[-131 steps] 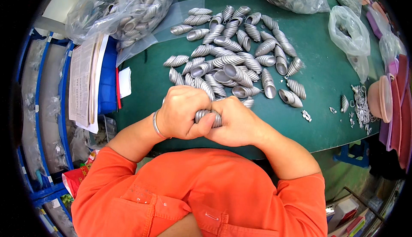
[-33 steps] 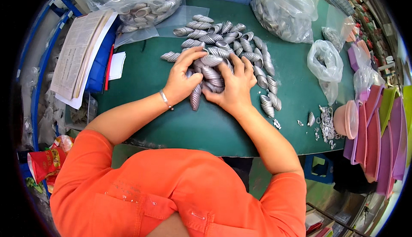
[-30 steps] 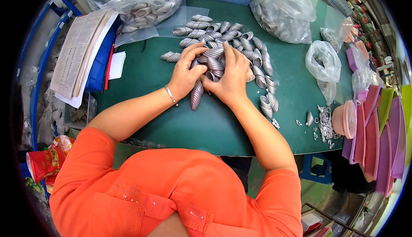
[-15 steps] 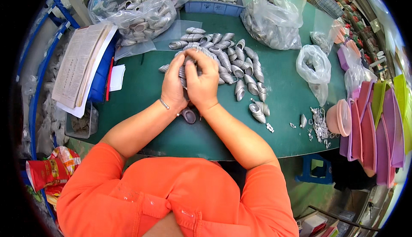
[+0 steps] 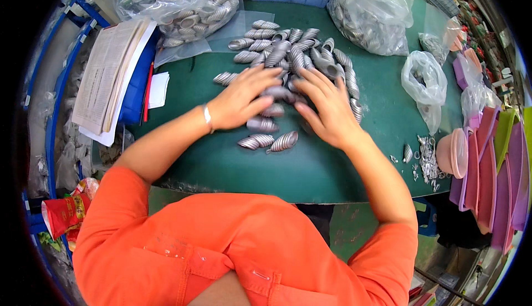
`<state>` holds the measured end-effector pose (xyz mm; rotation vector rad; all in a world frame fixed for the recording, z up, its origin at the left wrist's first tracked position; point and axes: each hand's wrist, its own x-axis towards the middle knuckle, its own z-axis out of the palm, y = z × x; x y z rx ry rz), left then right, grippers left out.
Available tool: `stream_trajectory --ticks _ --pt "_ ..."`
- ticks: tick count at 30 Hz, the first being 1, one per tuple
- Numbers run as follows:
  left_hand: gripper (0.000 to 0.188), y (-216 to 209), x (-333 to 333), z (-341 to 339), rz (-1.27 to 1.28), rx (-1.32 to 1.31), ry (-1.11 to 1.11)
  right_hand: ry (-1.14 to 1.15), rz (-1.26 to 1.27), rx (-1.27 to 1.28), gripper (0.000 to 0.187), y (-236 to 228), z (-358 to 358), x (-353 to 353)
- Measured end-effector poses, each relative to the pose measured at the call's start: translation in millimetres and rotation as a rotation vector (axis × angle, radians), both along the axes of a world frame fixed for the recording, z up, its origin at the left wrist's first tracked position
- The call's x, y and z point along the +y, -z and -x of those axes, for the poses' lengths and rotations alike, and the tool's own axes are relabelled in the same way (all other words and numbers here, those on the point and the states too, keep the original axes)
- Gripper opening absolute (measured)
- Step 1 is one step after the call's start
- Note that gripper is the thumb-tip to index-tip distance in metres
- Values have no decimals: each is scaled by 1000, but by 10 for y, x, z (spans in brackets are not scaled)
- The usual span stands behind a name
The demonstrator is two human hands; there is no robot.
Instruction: The person repeatedly picks up two small metal spiral pieces from a pile on a green table and joins them together by hand. They occasionally use pliers to assist with joining or adjusting the pieces. The joined pieces are placed back onto the table, and the process continues with additional pieces from the pile.
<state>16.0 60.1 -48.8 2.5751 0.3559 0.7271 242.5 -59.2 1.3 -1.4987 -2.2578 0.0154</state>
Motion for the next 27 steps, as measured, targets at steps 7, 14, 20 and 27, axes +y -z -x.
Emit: stream_trajectory --ticks 7,14,20,27 --pt "64 -137 -368 441 0 283 -134 636 202 123 63 507 -431 -824" --pt "67 -165 -718 334 56 174 -128 401 91 24 43 430 233 -776" --pt "49 -268 -874 439 33 107 -250 443 -52 490 30 437 -99 -491" --pt "37 -205 -1460 941 226 149 -644 -140 -37 176 19 100 359 -190"
